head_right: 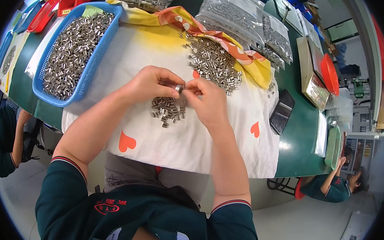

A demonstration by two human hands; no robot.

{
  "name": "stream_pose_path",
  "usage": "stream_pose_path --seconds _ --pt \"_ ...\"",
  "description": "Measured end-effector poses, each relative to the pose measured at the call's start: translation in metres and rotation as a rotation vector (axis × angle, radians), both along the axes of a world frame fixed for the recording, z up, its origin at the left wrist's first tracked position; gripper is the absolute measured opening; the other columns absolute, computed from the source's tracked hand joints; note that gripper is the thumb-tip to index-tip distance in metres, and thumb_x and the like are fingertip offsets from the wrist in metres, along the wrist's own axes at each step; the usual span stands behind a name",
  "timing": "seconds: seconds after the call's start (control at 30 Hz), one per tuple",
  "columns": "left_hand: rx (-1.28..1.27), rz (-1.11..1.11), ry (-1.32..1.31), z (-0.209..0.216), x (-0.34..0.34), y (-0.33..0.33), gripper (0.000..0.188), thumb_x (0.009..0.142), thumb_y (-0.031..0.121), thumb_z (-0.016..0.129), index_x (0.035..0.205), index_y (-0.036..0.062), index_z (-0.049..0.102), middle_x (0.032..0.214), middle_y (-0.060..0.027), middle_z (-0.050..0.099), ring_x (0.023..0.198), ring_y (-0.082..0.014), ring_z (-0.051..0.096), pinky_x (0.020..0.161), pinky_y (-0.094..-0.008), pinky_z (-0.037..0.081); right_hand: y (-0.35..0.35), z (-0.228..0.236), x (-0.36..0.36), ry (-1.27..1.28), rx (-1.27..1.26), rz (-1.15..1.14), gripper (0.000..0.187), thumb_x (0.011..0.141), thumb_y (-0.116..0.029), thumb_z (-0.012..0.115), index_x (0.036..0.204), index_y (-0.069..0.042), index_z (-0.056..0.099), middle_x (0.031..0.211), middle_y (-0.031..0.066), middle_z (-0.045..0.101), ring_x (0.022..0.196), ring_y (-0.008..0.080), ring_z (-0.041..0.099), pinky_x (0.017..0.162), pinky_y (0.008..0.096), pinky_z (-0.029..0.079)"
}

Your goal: Inspecting and sorting small metal buckle components on a workstation.

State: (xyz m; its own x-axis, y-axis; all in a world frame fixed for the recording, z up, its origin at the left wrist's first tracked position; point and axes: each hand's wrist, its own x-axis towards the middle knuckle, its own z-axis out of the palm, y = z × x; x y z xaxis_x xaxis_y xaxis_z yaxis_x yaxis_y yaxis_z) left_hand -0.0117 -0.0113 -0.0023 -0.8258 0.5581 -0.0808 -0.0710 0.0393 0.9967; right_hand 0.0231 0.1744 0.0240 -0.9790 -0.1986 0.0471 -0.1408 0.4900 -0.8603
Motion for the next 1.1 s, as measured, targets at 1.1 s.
stream_pose_path --seconds 1.1 --pt "0.167 0.036 -0.126 -0.004 -0.002 0.002 0.031 0.072 0.004 0.067 0.100 -0.0045 0.057 0.089 -0.0069 0.062 0.078 -0.0098 0.058 0.070 -0.0222 0.048 -0.005 -0.001 -0.001 0.140 0.021 -0.042 0.008 0.072 0.000 0.061 0.080 -0.002 0.061 0.076 0.0028 0.060 0.071 0.0098 0.054 0.068 0.0228 0.043"
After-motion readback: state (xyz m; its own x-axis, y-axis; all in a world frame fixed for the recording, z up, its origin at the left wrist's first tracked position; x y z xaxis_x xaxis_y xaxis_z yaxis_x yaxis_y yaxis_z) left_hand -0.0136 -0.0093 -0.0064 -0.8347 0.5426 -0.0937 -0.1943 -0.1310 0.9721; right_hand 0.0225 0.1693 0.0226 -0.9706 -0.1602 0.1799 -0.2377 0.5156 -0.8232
